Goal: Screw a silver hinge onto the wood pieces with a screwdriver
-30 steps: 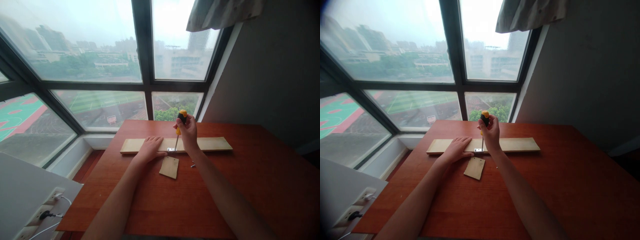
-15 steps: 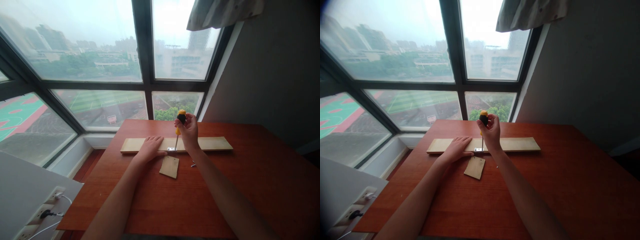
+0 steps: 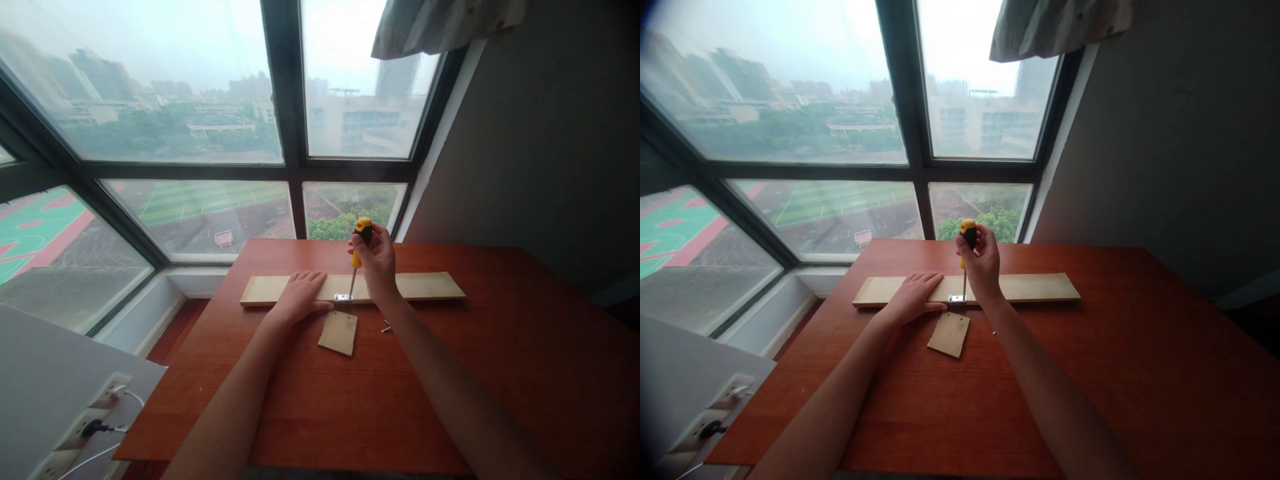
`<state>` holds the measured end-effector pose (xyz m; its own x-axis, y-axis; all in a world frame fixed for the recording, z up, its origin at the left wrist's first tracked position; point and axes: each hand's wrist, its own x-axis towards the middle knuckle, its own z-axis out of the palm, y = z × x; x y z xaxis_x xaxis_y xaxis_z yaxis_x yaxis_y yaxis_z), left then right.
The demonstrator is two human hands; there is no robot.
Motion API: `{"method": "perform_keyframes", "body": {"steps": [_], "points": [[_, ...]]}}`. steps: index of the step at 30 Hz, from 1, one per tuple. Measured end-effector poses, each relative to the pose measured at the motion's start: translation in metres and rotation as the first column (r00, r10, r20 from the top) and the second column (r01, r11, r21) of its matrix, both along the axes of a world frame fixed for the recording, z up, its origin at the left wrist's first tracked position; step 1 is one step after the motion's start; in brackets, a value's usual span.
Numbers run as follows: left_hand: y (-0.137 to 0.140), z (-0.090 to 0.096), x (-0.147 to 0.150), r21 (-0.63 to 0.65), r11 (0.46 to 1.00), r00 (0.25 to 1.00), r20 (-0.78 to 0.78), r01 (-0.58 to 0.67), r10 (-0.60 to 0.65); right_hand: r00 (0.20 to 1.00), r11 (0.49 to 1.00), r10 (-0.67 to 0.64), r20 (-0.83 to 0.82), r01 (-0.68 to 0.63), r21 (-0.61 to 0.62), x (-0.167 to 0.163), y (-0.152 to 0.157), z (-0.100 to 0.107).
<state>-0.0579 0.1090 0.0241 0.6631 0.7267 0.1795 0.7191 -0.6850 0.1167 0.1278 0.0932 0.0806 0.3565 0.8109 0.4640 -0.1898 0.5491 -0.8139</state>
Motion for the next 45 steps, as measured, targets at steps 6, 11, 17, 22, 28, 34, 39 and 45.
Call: {"method": "perform_keyframes", "body": {"steps": [6, 11, 17, 22, 28, 34, 39, 45], "points": [[0.0003, -0.0005, 0.0003, -0.011, 1.0, 1.0, 0.0, -0.007, 0.007, 0.998, 0.999, 0.053, 0.018, -0.053, -0.013, -0.001, -0.0034, 0.0005], [0.0001, -0.0012, 0.0004, -0.02, 1.0, 1.0, 0.009, -0.01, 0.011, 1.0, 1.0, 0.018, -0.008, -0.018, -0.012, -0.0006, -0.0025, 0.0009], [0.0, -0.001, 0.0006, -0.021, 1.0, 1.0, 0.005, -0.012, 0.012, 0.995, 0.995, 0.098, 0.031, -0.098, -0.01, -0.0019, -0.007, 0.0051], [-0.0006, 0.0006, 0.0008, -0.022, 1.0, 1.0, -0.004, -0.012, 0.012, 0.997, 0.997, 0.082, 0.012, -0.082, -0.009, -0.005, -0.0076, 0.0054], [-0.0005, 0.0003, 0.0008, -0.024, 1.0, 1.0, -0.007, -0.009, 0.009, 0.998, 0.998, 0.055, -0.032, -0.055, -0.008, -0.0053, -0.0076, 0.007], [-0.0007, 0.0009, 0.0008, -0.028, 1.0, 1.0, -0.004, -0.011, 0.011, 0.999, 0.998, 0.047, -0.016, -0.047, -0.029, -0.0051, -0.0075, 0.0059], [-0.0012, 0.0024, 0.0014, -0.029, 0.999, 1.0, -0.001, -0.014, 0.014, 0.998, 0.998, 0.046, -0.029, -0.048, -0.04, -0.0053, -0.0056, 0.0039], [-0.0012, 0.0018, 0.0019, -0.04, 0.999, 1.0, -0.006, -0.021, 0.021, 0.996, 0.996, 0.089, 0.025, -0.089, -0.023, -0.0052, -0.0078, 0.0057]]}}
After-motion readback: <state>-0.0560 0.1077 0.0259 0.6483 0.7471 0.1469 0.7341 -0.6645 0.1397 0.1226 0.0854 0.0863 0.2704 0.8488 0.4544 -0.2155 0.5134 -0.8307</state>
